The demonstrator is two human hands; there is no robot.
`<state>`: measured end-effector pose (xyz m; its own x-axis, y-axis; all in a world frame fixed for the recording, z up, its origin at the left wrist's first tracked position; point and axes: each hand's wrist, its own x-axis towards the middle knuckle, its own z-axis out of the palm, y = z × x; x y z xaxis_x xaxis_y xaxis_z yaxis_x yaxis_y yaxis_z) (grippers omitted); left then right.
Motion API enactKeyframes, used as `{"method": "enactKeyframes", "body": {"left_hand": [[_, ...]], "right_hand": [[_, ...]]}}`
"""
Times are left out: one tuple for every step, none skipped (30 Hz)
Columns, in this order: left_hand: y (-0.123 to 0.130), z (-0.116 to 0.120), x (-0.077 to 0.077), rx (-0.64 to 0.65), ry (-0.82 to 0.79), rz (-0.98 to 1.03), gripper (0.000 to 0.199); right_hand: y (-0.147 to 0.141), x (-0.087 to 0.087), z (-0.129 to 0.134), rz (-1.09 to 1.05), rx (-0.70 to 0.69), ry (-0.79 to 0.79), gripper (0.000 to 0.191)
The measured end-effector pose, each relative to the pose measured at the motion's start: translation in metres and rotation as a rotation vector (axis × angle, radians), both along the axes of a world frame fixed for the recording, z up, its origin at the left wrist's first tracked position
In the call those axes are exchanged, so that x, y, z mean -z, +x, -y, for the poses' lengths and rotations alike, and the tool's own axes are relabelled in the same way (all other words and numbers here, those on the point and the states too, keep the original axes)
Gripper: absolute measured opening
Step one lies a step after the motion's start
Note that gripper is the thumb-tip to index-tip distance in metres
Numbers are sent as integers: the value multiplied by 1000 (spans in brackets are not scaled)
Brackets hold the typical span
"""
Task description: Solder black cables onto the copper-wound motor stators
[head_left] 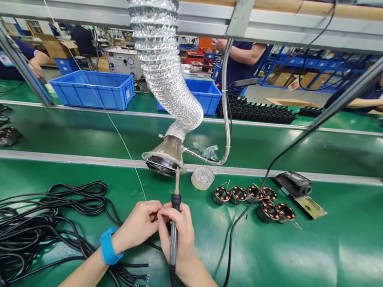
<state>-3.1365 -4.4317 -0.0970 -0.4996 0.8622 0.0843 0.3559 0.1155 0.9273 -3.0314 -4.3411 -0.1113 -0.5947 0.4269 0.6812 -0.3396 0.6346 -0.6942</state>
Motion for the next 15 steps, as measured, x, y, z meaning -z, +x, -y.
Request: {"method": "enactKeyframes", "body": {"left_hand": [[-2,1,-1,6,-12,14,18],[-4,2,-2,16,-26,29,19],[-6,4,-4,27,-42,40,21],[-9,5,-6,38,-58,46,22],[-12,6,-8,49,-74,47,22],[-15,7,-10,61,-85,45,22],[-17,8,-11,72,-89,46,22],[-18,8,-12,84,-87,54,22],[-19,8,-12,97,-81,79,22],[-18,7,-11,108,-77,125,22],[-18,7,-10,114,-80,185,22],[-17,6,-8,113,-91,248,23],[-15,5,-5,102,-101,300,23],[-14,4,-3,82,-107,333,23],[-12,3,-1,58,-101,342,21]], "right_hand": [[0,1,-2,9,1,-26,32],[0,2,-4,21,4,-57,30],[1,3,-7,37,9,-93,29],[1,4,-10,52,15,-129,28],[1,6,-12,66,21,-165,28],[1,7,-14,77,25,-199,28],[0,9,-16,85,29,-232,28],[0,10,-17,95,34,-263,28],[0,12,-18,104,38,-290,27],[0,13,-18,112,42,-313,26],[0,15,-18,119,47,-331,25],[0,16,-18,126,52,-343,24],[0,16,-17,133,56,-350,24],[0,17,-16,139,58,-353,24],[0,17,-15,143,57,-353,24]]}}
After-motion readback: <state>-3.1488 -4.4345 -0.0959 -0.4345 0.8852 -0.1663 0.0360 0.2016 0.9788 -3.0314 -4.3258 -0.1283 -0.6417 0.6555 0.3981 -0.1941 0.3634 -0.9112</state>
